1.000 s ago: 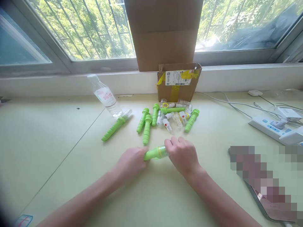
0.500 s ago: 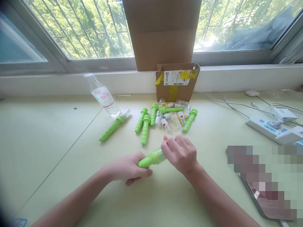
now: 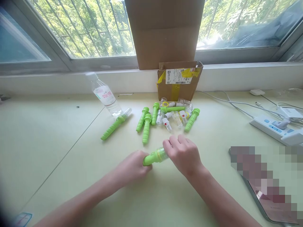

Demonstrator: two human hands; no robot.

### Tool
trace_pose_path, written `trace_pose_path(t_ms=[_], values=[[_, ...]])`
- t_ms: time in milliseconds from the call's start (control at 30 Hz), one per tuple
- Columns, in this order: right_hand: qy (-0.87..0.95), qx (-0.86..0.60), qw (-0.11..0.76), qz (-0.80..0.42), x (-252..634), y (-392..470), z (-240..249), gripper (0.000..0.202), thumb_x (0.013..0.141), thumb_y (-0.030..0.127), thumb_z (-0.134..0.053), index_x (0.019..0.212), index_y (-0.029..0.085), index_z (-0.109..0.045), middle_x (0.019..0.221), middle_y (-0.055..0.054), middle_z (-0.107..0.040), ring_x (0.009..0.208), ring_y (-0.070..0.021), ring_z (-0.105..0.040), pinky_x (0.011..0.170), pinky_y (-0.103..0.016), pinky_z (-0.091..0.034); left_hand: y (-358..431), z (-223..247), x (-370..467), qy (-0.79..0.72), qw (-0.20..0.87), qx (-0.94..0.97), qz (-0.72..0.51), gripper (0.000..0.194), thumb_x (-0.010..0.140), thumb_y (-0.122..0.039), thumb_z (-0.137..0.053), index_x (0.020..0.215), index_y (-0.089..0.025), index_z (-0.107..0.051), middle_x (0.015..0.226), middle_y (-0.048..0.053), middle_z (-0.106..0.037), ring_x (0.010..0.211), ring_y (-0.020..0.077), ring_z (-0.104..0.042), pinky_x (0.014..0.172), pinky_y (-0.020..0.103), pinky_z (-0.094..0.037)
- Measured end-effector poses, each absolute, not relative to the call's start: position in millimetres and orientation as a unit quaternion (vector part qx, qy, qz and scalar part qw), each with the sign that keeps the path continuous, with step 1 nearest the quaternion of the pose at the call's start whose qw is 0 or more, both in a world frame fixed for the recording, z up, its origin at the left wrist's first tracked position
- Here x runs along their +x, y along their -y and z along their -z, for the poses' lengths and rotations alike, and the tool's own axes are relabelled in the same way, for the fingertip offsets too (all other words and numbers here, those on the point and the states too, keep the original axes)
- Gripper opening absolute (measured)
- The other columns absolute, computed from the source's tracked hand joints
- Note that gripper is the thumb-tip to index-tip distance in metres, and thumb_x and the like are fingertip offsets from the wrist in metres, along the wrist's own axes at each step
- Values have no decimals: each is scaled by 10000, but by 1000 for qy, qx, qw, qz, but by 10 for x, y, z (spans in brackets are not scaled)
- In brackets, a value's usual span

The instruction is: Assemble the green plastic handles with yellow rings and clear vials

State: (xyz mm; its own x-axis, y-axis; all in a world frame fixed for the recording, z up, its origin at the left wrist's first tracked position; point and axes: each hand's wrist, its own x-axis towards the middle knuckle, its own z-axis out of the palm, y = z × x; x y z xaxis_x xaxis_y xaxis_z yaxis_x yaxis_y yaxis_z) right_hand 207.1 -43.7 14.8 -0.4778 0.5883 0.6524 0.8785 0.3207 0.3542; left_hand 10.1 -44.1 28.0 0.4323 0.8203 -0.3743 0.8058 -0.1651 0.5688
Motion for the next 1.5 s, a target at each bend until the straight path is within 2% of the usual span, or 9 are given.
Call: trace_pose_path(t_ms=[300,500,733,867,967,1067,1233,1333,1500], values=[[803,-547,93,218,2031,484,-133,217,604,-27,-519,622,188,-544,529,14,-547,470,-122,-415,483,-278,-79,417,-208,106,-540,140,829,41,134,756,-194,-442,640,-190,-508,597,33,-571,514,167,-538,445,262,-248],[803,-586,10,109,2010,490,-146,214,626,-11,-501,683,189,-552,568,2,-598,439,-119,-486,465,-284,-91,409,-205,118,-536,105,833,85,185,802,-158,-423,835,-154,-605,734,115,-661,669,268,-651,565,330,-452],[802,-592,0,75,2047,508,-131,210,617,-9,-501,646,198,-510,528,12,-580,403,-119,-480,464,-283,-94,449,-182,139,-527,82,841,91,170,813,-136,-430,856,-138,-594,721,111,-660,685,271,-666,583,338,-486],[798,-594,47,85,2063,441,-35,206,657,-6,-486,687,196,-513,606,11,-598,484,-121,-506,459,-276,-112,414,-138,149,-532,36,842,78,230,835,-66,-362,869,-141,-577,722,105,-646,673,267,-661,556,322,-465],[789,-597,114,91,2053,397,26,188,720,21,-483,749,199,-539,697,-1,-617,613,-144,-556,457,-266,-173,356,-131,121,-531,14,846,48,190,895,-145,-378,925,-141,-566,757,102,-639,682,254,-649,563,306,-447],[785,-579,198,101,2033,385,52,229,784,82,-501,966,200,-573,835,-31,-637,761,-180,-595,486,-246,-298,280,-153,59,-507,-4,862,3,221,932,-319,-421,991,-148,-548,785,94,-629,724,244,-635,567,285,-423],[747,-551,348,129,1979,405,26,480,828,126,-501,1292,198,-402,1195,-126,-562,1071,-249,-562,619,-276,-489,156,-173,-46,-498,-40,864,-55,268,973,-375,-350,1091,-176,-485,929,78,-618,786,203,-614,507,250,-347],[749,-546,361,103,1955,410,20,561,836,138,-503,1361,225,-324,1316,-140,-479,1187,-286,-494,718,-340,-535,107,-154,-85,-530,-66,841,-80,283,973,-380,-362,1183,-200,-424,990,67,-608,827,197,-615,492,245,-321],[748,-565,344,48,1975,379,82,538,857,161,-478,1371,224,-332,1307,-157,-440,1181,-296,-483,805,-411,-530,4,-137,-167,-633,-81,762,-113,290,978,-385,-333,1204,-211,-386,1048,72,-596,788,193,-631,497,239,-350]])
